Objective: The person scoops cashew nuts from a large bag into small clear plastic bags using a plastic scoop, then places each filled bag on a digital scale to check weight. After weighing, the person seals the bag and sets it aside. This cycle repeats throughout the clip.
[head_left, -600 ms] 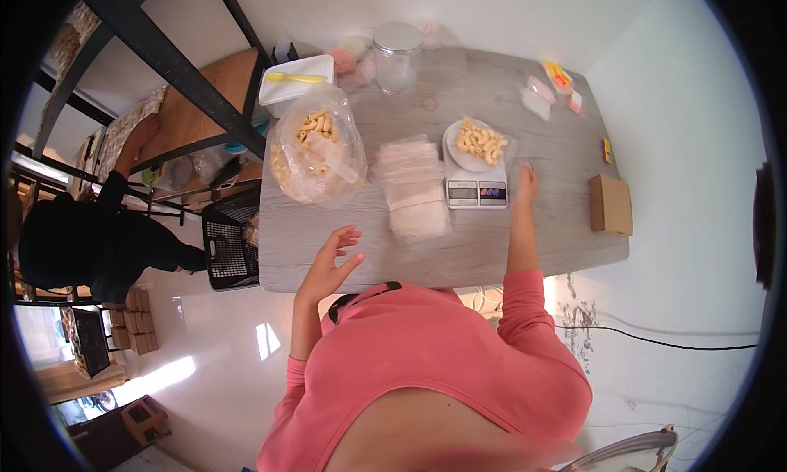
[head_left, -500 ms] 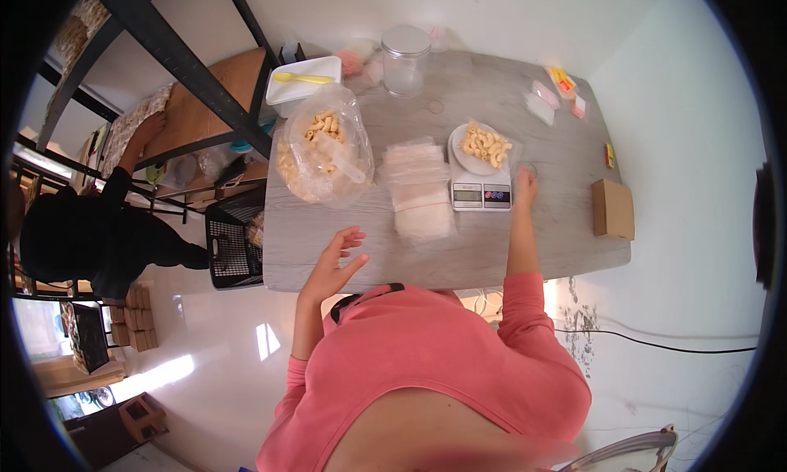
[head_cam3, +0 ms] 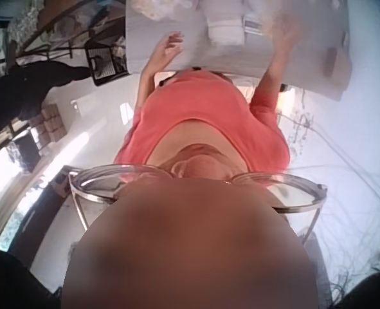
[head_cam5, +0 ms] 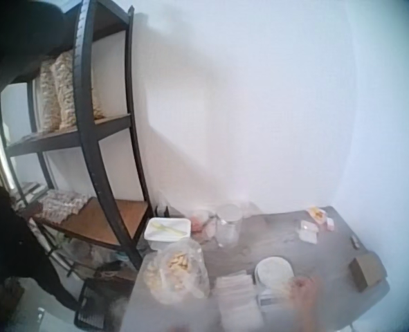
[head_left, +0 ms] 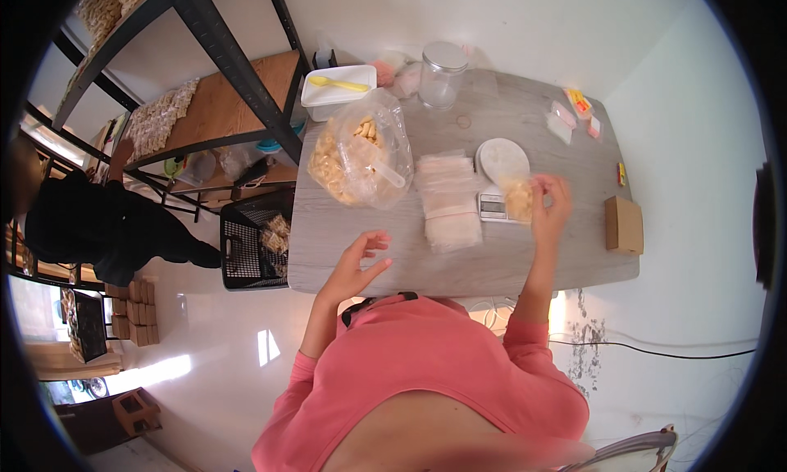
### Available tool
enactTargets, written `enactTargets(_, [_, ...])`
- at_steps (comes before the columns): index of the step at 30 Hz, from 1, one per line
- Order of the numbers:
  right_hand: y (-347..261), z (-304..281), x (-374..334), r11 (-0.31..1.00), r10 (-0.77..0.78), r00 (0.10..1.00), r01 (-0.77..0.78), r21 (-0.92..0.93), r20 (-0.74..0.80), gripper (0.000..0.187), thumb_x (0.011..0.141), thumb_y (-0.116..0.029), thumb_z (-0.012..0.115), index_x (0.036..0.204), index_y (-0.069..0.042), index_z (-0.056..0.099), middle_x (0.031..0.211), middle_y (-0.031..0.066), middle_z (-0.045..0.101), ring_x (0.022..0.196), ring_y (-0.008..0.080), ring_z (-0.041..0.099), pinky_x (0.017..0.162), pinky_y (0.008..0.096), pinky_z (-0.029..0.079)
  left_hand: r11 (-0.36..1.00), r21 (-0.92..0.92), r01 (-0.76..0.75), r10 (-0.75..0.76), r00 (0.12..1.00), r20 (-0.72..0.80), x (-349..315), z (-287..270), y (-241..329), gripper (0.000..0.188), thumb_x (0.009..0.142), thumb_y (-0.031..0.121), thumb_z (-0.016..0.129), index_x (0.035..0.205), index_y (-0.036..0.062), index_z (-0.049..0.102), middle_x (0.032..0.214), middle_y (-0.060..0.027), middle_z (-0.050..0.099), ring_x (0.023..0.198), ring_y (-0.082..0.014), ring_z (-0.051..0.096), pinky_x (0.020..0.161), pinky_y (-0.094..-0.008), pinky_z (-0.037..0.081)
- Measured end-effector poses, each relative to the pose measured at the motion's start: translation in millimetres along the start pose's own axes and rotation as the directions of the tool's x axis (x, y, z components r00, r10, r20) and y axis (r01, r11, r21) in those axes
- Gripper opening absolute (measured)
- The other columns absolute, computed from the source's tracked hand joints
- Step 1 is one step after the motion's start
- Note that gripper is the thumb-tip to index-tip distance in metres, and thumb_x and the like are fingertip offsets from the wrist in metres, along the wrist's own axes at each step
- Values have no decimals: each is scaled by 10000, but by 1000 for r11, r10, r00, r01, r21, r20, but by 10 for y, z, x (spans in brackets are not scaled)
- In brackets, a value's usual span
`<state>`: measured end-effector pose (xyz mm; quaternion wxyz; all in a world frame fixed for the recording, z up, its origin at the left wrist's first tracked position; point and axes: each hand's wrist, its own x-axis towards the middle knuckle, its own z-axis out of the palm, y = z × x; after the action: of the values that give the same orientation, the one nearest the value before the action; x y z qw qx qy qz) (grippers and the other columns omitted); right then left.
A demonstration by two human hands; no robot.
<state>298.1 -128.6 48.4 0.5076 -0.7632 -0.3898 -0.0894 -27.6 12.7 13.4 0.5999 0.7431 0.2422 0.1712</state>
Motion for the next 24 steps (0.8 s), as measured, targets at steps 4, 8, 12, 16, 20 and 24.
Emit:
enactTargets(4, [-662, 228, -263, 869, 76, 941, -225, 441, 330, 75, 854, 5, 556, 924, 18, 579, 847, 45, 578, 809, 135, 607, 707, 237, 469, 975, -148, -168, 148, 980, -133, 164, -16, 146, 434, 814, 79, 626, 1208, 43, 447, 1130, -69, 548, 1022, -160, 521, 850, -307, 411])
enactTargets(8, [-1100, 569, -507, 685, 35, 906, -329, 650, 421, 111, 816, 23, 592, 926, 17, 598, 855, 51, 591, 801, 138, 603, 743, 251, 477, 877, -346, -334, 258, 934, -248, 306, 7, 288, 278, 841, 57, 596, 1101, 33, 500, 1002, -26, 553, 907, -111, 518, 777, -262, 415])
enactTargets(12, [-1316, 747, -582, 618, 58, 895, -380, 689, 441, 173, 806, 44, 595, 975, 22, 572, 883, 56, 584, 818, 144, 606, 740, 257, 485, 839, -428, -335, 205, 925, -320, 247, -95, 322, 119, 878, 48, 549, 993, 30, 524, 930, -3, 525, 835, -71, 484, 726, -219, 402])
enactTargets(16, [-1399, 858, -595, 600, 62, 903, -374, 707, 425, 296, 794, 50, 606, 1075, 14, 518, 871, 54, 577, 823, 144, 602, 727, 256, 486, 861, -378, -341, 186, 902, -390, 172, -184, 298, 71, 893, 52, 528, 960, 29, 530, 928, -10, 525, 839, -66, 478, 722, -211, 399])
enactTargets(20, [-1431, 919, -579, 583, 64, 889, -402, 706, 454, 389, 794, 49, 605, 1151, -3, 462, 879, 45, 569, 829, 131, 583, 737, 252, 474, 864, -280, -418, 252, 841, -478, 178, -233, 266, 66, 898, 59, 516, 951, 22, 527, 938, -39, 533, 862, -89, 485, 736, -223, 401])
enactTargets(24, [-1455, 991, -570, 560, 39, 869, -428, 710, 493, 385, 810, 45, 583, 1166, -10, 449, 890, 34, 552, 846, 123, 561, 767, 257, 460, 851, -237, -468, 294, 800, -522, 213, -269, 244, 60, 898, 59, 508, 936, 16, 523, 944, -68, 534, 869, -119, 493, 759, -243, 398])
